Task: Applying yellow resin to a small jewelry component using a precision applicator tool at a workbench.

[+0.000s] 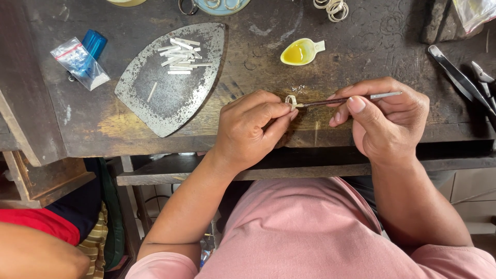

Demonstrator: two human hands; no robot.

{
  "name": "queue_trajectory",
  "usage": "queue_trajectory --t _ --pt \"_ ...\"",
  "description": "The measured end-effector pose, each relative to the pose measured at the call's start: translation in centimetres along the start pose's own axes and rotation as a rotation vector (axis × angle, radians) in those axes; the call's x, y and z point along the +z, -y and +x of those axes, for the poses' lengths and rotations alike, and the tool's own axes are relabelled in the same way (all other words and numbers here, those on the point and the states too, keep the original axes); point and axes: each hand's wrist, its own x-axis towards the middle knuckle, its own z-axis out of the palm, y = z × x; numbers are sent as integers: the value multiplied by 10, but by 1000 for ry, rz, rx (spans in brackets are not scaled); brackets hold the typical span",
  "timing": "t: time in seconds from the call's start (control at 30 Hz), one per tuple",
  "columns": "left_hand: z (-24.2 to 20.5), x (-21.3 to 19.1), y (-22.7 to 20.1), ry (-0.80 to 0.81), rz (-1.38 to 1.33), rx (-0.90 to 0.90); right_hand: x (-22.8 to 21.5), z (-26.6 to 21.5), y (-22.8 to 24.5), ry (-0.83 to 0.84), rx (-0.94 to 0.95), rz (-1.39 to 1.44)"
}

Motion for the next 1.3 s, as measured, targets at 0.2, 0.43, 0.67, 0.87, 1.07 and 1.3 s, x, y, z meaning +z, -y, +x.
queue_trajectory --t 0.2,0.43,0.67,0.87,1.07,1.3 --pt "0 0 0 3 -2 -2 0 0 2 -22 2 20" --pt "0 0 -1 -10 -38 -23 -2 2 -1 -56 -31 41" --pt "0 -3 -3 -53 -85 -124 -2 4 3 -87 25 90" --pt "-6 -5 -1 -115 -101 -166 0 4 3 -136 61 143" --pt "-13 -4 2 -156 -230 -281 0 4 2 -120 58 181" --pt "-19 3 15 -275 -649 -300 -5 3 -16 -107 -88 298"
